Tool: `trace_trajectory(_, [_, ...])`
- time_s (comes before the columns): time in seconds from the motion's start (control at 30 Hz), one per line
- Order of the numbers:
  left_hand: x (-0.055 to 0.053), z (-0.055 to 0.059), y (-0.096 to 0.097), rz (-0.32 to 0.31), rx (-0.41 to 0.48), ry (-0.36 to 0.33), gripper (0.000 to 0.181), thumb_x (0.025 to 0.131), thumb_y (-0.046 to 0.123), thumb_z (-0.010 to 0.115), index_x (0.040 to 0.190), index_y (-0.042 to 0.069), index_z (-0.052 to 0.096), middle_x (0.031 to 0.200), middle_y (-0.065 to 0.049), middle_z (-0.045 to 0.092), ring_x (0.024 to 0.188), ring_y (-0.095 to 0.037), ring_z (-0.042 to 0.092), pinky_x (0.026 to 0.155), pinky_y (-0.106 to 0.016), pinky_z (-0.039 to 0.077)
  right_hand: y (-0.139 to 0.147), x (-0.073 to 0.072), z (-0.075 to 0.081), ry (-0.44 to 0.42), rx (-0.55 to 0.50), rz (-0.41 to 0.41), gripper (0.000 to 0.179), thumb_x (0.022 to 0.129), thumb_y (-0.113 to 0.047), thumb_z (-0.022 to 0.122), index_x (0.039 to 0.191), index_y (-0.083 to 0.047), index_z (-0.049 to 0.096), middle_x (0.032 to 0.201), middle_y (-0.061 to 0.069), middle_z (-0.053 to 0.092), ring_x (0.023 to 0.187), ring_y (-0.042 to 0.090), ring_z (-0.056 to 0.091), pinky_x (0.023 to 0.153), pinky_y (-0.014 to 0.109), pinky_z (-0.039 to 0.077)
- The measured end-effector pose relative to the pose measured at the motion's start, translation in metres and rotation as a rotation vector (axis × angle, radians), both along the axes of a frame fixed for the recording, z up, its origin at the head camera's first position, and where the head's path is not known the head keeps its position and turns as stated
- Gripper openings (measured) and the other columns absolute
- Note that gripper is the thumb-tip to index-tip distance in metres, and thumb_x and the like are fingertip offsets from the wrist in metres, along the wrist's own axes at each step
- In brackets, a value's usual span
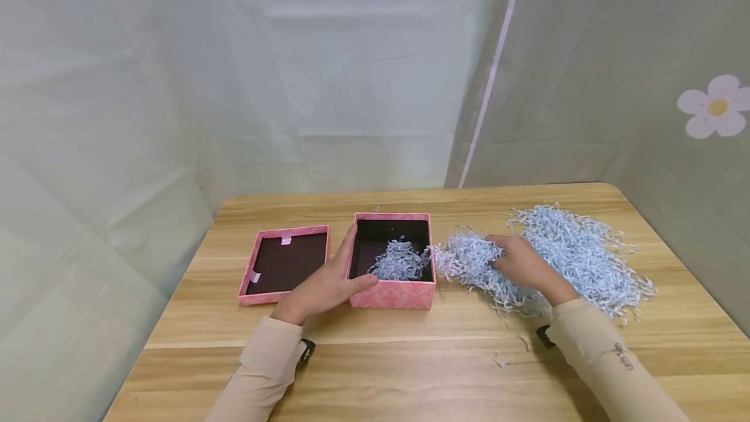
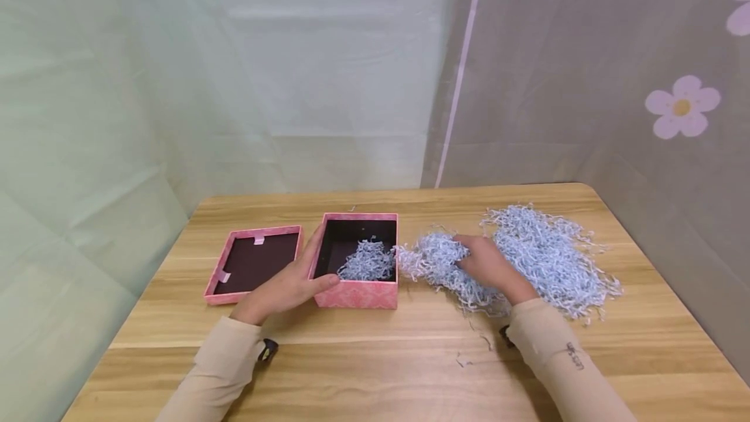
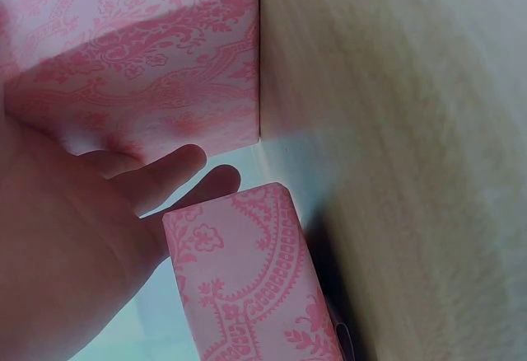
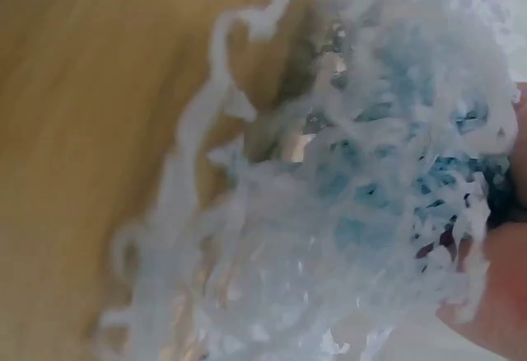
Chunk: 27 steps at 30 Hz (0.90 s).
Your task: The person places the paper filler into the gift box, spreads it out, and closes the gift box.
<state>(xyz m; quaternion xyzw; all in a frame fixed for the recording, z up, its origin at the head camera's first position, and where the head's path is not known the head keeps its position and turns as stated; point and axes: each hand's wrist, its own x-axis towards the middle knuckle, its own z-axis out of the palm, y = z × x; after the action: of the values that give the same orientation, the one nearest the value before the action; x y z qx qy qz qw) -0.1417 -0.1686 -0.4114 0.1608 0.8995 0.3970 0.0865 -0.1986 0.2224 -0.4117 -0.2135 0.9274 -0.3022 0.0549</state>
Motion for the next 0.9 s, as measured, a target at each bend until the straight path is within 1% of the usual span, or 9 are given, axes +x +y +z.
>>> trace_trajectory(0.13, [-0.001, 0.0, 0.001, -0.005, 0.004, -0.001, 0.109, 0.093, 0.05, 0.069, 0.161, 0.034, -0.014, 0.167, 0.011, -0.009, 0.151, -0.032, 0.014, 0.113, -0.061, 0.026, 0.003, -0.003, 0.01, -0.009, -0.111, -0.073, 0.054, 0.089, 0.005, 0.061, 0.14, 0.016, 0.048, 0.138, 0.037, 0.05, 0.048, 0.012, 0.038, 0.07, 0.04, 0.05])
trace_trajectory(0.27, [-0.002, 0.0, 0.001, -0.003, 0.006, -0.003, 0.109, 0.092, 0.051, 0.069, 0.161, 0.034, -0.014, 0.167, 0.01, -0.008, 0.151, -0.032, 0.014, 0.113, -0.061, 0.026, 0.006, -0.004, 0.025, -0.068, -0.219, -0.154, 0.056, 0.092, 0.0, 0.059, 0.144, 0.014, 0.044, 0.141, 0.036, 0.047, 0.048, 0.01, 0.034, 0.061, 0.034, 0.046])
trace_trajectory(0.33, [-0.002, 0.0, 0.0, -0.001, 0.005, -0.003, 0.109, 0.092, 0.052, 0.069, 0.161, 0.035, -0.014, 0.167, 0.01, -0.008, 0.15, -0.032, 0.015, 0.113, -0.062, 0.026, 0.005, -0.005, 0.033, -0.091, -0.254, -0.182, 0.055, 0.093, -0.002, 0.058, 0.145, 0.013, 0.044, 0.143, 0.035, 0.046, 0.054, 0.008, 0.038, 0.066, 0.031, 0.046])
trace_trajectory(0.4, [-0.002, 0.0, 0.0, 0.0, 0.007, -0.004, 0.109, 0.092, 0.052, 0.069, 0.161, 0.035, -0.014, 0.167, 0.01, -0.008, 0.151, -0.032, 0.014, 0.113, -0.062, 0.025, 0.003, -0.005, 0.043, -0.124, -0.29, -0.213, 0.058, 0.094, -0.004, 0.057, 0.147, 0.012, 0.04, 0.146, 0.035, 0.042, 0.053, 0.01, 0.036, 0.061, 0.034, 0.045])
trace_trajectory(0.53, [-0.001, 0.001, 0.0, 0.004, 0.017, -0.009, 0.11, 0.092, 0.051, 0.069, 0.161, 0.035, -0.014, 0.167, 0.01, -0.008, 0.151, -0.032, 0.012, 0.113, -0.063, 0.024, -0.007, -0.004, 0.062, -0.137, -0.328, -0.248, 0.06, 0.094, -0.007, 0.057, 0.149, 0.009, 0.04, 0.152, 0.032, 0.037, 0.094, 0.027, 0.059, 0.087, 0.046, 0.049])
trace_trajectory(0.57, [-0.001, 0.001, 0.0, 0.006, 0.019, -0.011, 0.11, 0.092, 0.051, 0.07, 0.161, 0.035, -0.014, 0.167, 0.01, -0.009, 0.151, -0.032, 0.012, 0.113, -0.064, 0.024, -0.01, -0.004, 0.067, -0.141, -0.343, -0.253, 0.061, 0.094, -0.007, 0.057, 0.15, 0.008, 0.04, 0.153, 0.031, 0.036, 0.104, 0.034, 0.059, 0.092, 0.051, 0.048])
trace_trajectory(0.63, [0.0, 0.001, 0.0, 0.01, 0.019, -0.013, 0.11, 0.091, 0.052, 0.07, 0.16, 0.035, -0.014, 0.167, 0.01, -0.008, 0.151, -0.032, 0.012, 0.113, -0.064, 0.024, -0.016, -0.004, 0.077, -0.128, -0.353, -0.243, 0.059, 0.095, -0.008, 0.057, 0.15, 0.005, 0.042, 0.154, 0.027, 0.037, 0.134, 0.041, 0.043, 0.106, 0.057, 0.038])
trace_trajectory(0.67, [0.0, 0.001, 0.0, 0.011, 0.021, -0.013, 0.11, 0.091, 0.052, 0.07, 0.16, 0.036, -0.014, 0.167, 0.01, -0.008, 0.151, -0.033, 0.012, 0.112, -0.064, 0.024, -0.02, -0.004, 0.082, -0.119, -0.358, -0.238, 0.057, 0.095, -0.009, 0.057, 0.149, 0.003, 0.045, 0.153, 0.025, 0.04, 0.136, 0.041, 0.04, 0.106, 0.058, 0.038])
trace_trajectory(0.9, [0.0, 0.0, 0.0, -0.003, 0.024, -0.003, 0.11, 0.091, 0.053, 0.07, 0.161, 0.035, -0.014, 0.167, 0.009, -0.008, 0.151, -0.032, 0.014, 0.114, -0.06, 0.025, -0.055, -0.007, 0.109, 0.053, -0.44, -0.136, 0.037, 0.088, 0.002, 0.058, 0.124, 0.001, 0.068, 0.121, 0.019, 0.065, 0.097, 0.026, 0.055, 0.08, 0.037, 0.049])
